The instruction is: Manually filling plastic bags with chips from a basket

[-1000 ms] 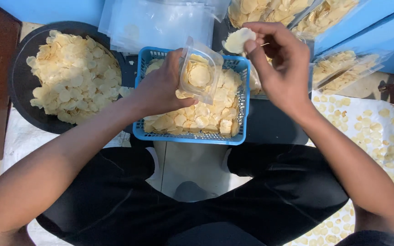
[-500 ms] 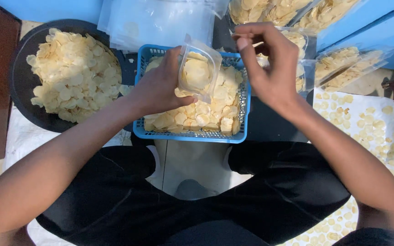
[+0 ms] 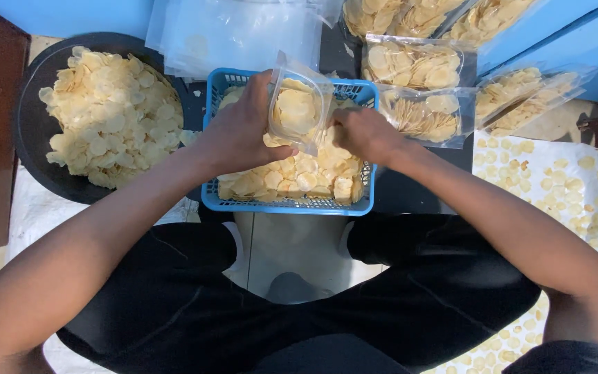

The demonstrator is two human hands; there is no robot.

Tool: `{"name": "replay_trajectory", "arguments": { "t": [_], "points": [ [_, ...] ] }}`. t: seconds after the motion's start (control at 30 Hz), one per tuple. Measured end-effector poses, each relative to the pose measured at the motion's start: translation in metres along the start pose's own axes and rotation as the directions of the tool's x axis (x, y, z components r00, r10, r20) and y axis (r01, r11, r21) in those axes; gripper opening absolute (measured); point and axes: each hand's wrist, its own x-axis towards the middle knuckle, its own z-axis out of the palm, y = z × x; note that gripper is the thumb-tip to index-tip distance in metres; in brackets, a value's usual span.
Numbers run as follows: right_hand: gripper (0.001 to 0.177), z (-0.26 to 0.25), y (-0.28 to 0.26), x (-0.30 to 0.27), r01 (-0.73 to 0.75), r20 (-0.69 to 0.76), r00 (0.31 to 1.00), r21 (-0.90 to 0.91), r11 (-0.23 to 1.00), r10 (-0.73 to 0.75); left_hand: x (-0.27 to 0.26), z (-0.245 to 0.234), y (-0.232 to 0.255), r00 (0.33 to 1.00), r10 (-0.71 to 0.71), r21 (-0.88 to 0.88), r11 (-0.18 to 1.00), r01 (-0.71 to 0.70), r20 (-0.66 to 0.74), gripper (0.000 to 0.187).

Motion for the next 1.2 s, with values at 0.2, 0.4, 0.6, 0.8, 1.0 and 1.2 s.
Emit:
{"name": "replay_trajectory", "arguments": {
  "t": [0.2, 0.4, 0.6, 0.8, 1.0, 1.2],
  "points": [
    [0.018, -0.001, 0.044, 0.008, 0.03, -0.071, 0.997, 0.043, 0.999, -0.027, -0.003, 0.0, -0.006, 0.999, 0.034, -0.028, 0.999, -0.034, -0.002, 0.108],
    [0.016, -0.013, 0.04, -0.004, 0.043, -0.099, 0.995, 0.189, 0.981, -0.024, -0.001, -0.004, 0.0, 0.999, 0.028, -0.017, 0.999, -0.028, 0.017, 0.105],
    [0.02, -0.034, 0.017, -0.017, 0.158, -0.337, 0.941, 0.359, 0.92, -0.031, -0.005, -0.019, 0.019, 1.0, 0.017, -0.177, 0.984, -0.019, -0.011, 0.105],
    [0.031, -0.08, -0.055, -0.065, 0.53, -0.724, 0.648, 0.205, 0.823, -0.237, 0.002, -0.003, 0.001, 0.999, -0.021, -0.006, 1.0, 0.022, 0.043, 0.111],
    [0.018, -0.086, -0.09, -0.083, 0.595, -0.779, 0.51, 0.013, 0.804, -0.365, 0.004, -0.001, 0.001, 0.999, -0.003, -0.027, 1.0, 0.004, 0.034, 0.112],
    [0.028, -0.083, -0.096, -0.084, 0.586, -0.712, 0.561, -0.019, 0.81, -0.423, 0.003, 0.001, -0.003, 0.999, 0.017, -0.027, 0.999, -0.016, 0.038, 0.11]
  ]
}}
